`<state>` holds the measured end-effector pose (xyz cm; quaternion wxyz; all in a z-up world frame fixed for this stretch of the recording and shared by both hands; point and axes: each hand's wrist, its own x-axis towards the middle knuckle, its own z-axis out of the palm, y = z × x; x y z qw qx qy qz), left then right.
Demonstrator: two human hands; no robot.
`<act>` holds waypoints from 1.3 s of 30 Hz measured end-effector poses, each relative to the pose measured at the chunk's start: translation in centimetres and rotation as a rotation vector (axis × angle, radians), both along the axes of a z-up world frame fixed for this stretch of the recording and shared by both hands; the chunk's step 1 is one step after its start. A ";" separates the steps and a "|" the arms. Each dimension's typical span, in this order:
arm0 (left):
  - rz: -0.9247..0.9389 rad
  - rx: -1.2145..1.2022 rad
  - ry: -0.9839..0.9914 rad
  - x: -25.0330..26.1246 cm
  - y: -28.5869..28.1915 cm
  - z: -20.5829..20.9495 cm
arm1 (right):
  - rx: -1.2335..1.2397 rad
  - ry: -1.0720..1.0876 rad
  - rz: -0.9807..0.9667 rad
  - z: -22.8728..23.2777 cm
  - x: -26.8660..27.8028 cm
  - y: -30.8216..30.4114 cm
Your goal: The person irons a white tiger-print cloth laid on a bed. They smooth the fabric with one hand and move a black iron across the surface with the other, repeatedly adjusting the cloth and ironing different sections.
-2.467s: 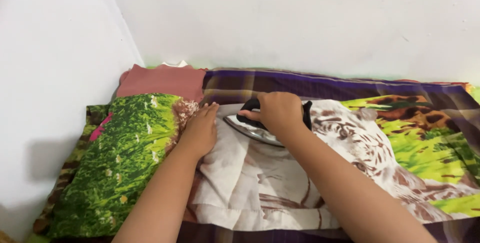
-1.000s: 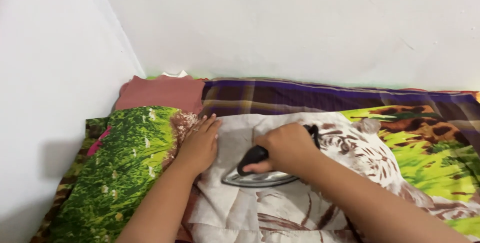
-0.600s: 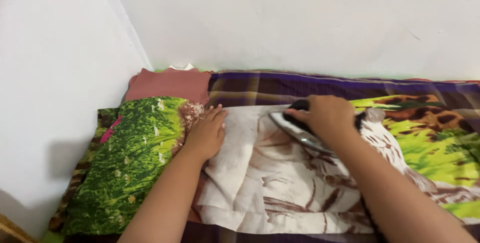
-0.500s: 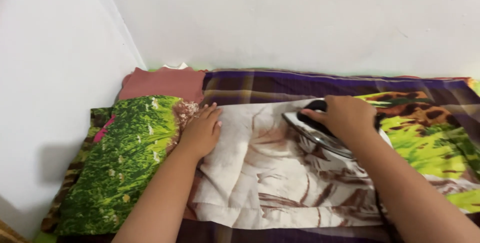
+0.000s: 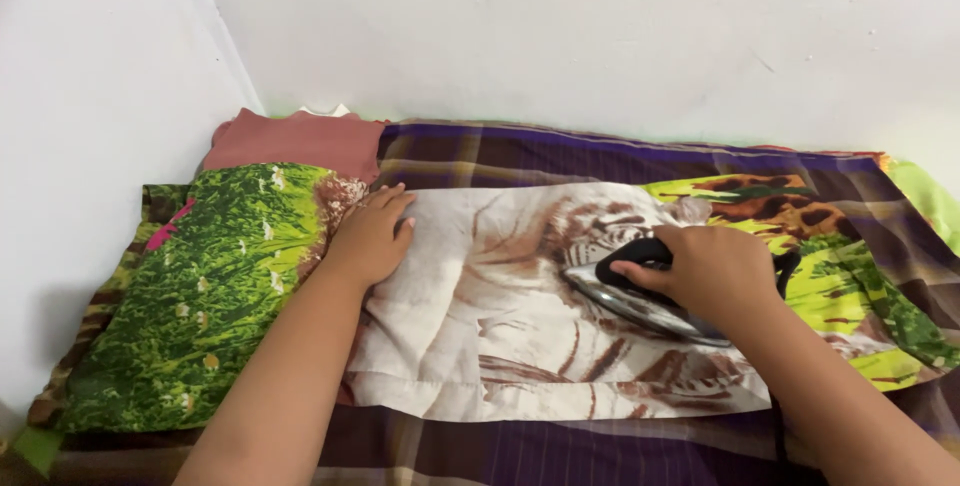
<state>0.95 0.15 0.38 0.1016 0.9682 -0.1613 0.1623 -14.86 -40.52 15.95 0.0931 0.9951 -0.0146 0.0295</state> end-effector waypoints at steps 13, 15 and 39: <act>-0.036 -0.071 -0.052 0.6 0.1 -0.9 | 0.042 -0.135 0.642 -3.1 2.7 11.7; -0.093 -0.147 -0.065 1.1 0.5 -1.3 | 0.011 -0.125 0.503 -1.9 4.4 14.1; -0.064 -0.097 0.213 -2.0 -0.5 2.7 | -0.074 0.111 0.137 -3.7 2.7 -0.5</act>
